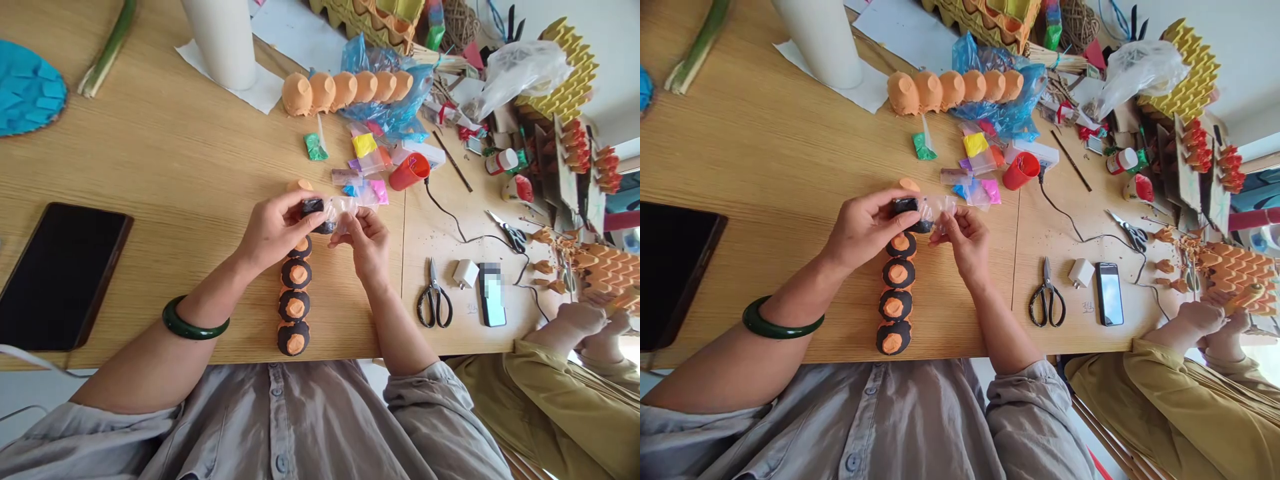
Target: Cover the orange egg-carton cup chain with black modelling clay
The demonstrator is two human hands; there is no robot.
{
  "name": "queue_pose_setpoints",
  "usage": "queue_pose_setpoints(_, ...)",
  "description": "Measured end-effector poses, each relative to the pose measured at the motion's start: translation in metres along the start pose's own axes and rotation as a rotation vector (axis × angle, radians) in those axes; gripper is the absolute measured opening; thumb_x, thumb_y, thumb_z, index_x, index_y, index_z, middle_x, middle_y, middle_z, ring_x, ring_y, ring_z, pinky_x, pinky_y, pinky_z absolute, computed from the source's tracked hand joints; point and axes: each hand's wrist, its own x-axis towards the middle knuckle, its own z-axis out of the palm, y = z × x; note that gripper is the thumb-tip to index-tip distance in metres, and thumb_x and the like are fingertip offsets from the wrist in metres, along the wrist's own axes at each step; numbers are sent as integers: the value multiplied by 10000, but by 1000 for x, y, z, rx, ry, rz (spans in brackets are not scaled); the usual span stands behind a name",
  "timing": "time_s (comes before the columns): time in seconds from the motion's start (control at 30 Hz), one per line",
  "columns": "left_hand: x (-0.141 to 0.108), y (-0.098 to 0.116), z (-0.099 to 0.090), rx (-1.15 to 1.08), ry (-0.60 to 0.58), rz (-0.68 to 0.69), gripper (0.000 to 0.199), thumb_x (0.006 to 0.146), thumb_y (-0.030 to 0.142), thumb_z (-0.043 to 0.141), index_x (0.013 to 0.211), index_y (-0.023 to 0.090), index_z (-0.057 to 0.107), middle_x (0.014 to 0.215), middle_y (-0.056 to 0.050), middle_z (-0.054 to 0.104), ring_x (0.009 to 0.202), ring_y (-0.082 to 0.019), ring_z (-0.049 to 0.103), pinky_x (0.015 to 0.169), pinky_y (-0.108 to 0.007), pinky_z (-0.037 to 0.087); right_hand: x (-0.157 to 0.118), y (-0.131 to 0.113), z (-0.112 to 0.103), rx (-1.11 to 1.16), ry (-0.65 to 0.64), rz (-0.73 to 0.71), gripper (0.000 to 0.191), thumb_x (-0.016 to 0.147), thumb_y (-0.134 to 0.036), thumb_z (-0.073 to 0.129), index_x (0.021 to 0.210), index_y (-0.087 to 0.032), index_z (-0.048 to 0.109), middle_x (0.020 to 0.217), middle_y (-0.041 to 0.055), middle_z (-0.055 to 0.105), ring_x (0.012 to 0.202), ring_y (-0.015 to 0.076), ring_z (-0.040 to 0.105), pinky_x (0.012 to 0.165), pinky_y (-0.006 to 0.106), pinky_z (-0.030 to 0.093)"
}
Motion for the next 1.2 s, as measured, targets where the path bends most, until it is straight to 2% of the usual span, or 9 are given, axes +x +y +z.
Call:
queue_pose_setpoints(0.07,-1,0,0,24,9,-3,370,915,476,801,1119,167,814,1013,-80,844,890,-225,809,796,-283,669,-1,2,-1,-28,40,-29,569,798,-693,924,1104,-302,647,1012,-24,751,650,117,726,609,302,694)
queue_pose_setpoints(0.13,-2,1,0,42,30,-20,341,939,453,769,1135,175,800,959,-67,834,779,-201,800,673,-251,646,-3,4,-1,-62,67,-63,573,821,-697,904,1168,-327,638,1142,-5,736,706,119,748,648,308,702)
queue_pose_setpoints(0.2,-2,1,0,42,28,-43,336,956,443,754,1166,182,786,902,-57,818,674,-183,774,553,-228,597,-5,6,0,-89,66,-80,522,857,-695,873,1146,-320,653,1128,6,722,751,132,756,675,311,705)
queue_pose_setpoints(0.3,-3,2,0,48,25,-46,315,973,437,743,1161,186,781,860,-52,805,627,-180,757,494,-222,563,-6,8,1,-85,51,-67,471,868,-667,873,1087,-298,680,1014,1,697,793,144,726,664,296,698)
queue_pose_setpoints(0.57,-4,6,0,149,9,50,294,991,414,728,1150,183,817,982,-67,855,694,-182,795,622,-232,631,-2,13,0,23,19,57,535,751,-623,972,1022,-276,669,947,-15,695,831,134,658,681,247,680)
queue_pose_setpoints(0.73,-5,3,1,199,26,89,284,1008,408,716,1171,201,821,1102,-72,870,747,-184,816,684,-237,658,-5,13,3,-74,98,-35,502,785,-624,947,991,-279,647,930,-22,715,834,140,690,762,292,702)
queue_pose_setpoints(0.93,-5,1,2,190,87,71,292,1001,413,716,1152,183,815,1000,-58,856,667,-164,794,602,-209,610,-5,14,3,-69,94,-23,506,825,-660,902,1015,-284,622,904,-22,705,801,154,747,718,315,709)
queue_pose_setpoints(1.07,-5,0,2,179,78,62,312,1003,432,716,1168,184,813,1037,-60,858,700,-171,806,637,-218,633,-5,16,4,-99,106,-49,503,807,-657,908,999,-284,630,931,-17,676,824,149,692,696,297,698)
queue_pose_setpoints(1.2,-6,-1,1,206,65,89,300,1021,420,713,1177,184,816,1064,-66,862,723,-177,814,680,-234,648,-7,13,4,-196,136,-124,328,886,-539,861,902,-273,669,933,-11,619,794,129,621,665,267,635)
